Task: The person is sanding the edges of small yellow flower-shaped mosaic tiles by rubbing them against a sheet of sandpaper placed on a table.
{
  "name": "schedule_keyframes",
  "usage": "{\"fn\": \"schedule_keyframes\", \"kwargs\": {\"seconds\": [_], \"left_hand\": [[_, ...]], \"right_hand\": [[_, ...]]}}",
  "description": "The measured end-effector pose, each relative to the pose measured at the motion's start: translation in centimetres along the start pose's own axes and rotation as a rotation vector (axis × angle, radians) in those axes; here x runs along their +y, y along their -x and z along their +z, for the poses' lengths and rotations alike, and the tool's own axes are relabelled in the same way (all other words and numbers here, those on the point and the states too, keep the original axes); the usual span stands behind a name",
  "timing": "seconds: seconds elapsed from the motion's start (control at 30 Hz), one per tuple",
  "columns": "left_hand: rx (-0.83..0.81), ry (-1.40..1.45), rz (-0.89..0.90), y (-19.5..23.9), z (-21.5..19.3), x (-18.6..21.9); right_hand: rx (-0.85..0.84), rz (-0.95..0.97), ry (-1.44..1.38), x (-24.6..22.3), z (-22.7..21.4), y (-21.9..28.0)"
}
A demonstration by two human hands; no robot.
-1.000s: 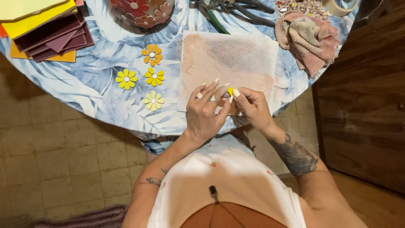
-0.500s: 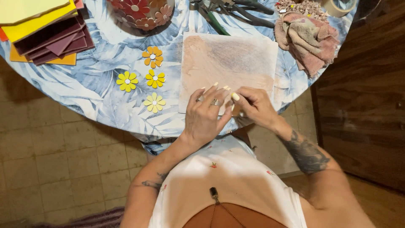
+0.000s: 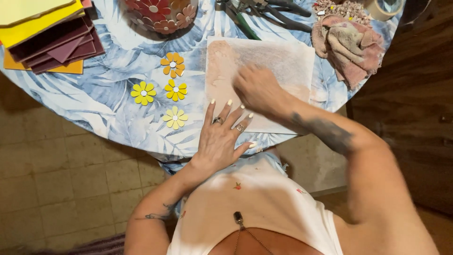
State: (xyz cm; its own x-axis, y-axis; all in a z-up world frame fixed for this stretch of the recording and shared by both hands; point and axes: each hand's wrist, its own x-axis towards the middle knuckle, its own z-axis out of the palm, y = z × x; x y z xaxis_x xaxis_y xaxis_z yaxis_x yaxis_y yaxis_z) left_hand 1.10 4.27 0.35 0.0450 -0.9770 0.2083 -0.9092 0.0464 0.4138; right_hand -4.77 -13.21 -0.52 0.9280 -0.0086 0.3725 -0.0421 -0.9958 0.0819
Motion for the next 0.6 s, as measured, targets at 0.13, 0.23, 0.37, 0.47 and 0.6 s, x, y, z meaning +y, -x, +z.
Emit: {"fn": "schedule_keyframes", "kwargs": {"seconds": [0.13,0.23,0.37,0.47,0.6], "left_hand": [[0.053,-0.125,0.023,-0.1,-0.3,0.3],[0.068,-0.118,0.019,-0.1,-0.2,0.3],[-0.032,0.014,-0.027,-0.1,-0.4,0.2],[-0.032,0.018,-0.02,-0.1,-0.5,0.3],[0.001,0.019,-0.034,-0.5,-0.7,0.5]], "right_hand": [[-0.271,0.241,0.103,2.1,2.6,-4.0],[-0.163,0.078,0.211,2.4,2.1,-1.8],[-0.313,-0.27,0.047,3.9,-2.1,5.0],[-0.452,-0.405,0.053,7.5,-4.0,7.8],[-0.549,-0.466,0.216,12.2,-4.9,7.6]]}}
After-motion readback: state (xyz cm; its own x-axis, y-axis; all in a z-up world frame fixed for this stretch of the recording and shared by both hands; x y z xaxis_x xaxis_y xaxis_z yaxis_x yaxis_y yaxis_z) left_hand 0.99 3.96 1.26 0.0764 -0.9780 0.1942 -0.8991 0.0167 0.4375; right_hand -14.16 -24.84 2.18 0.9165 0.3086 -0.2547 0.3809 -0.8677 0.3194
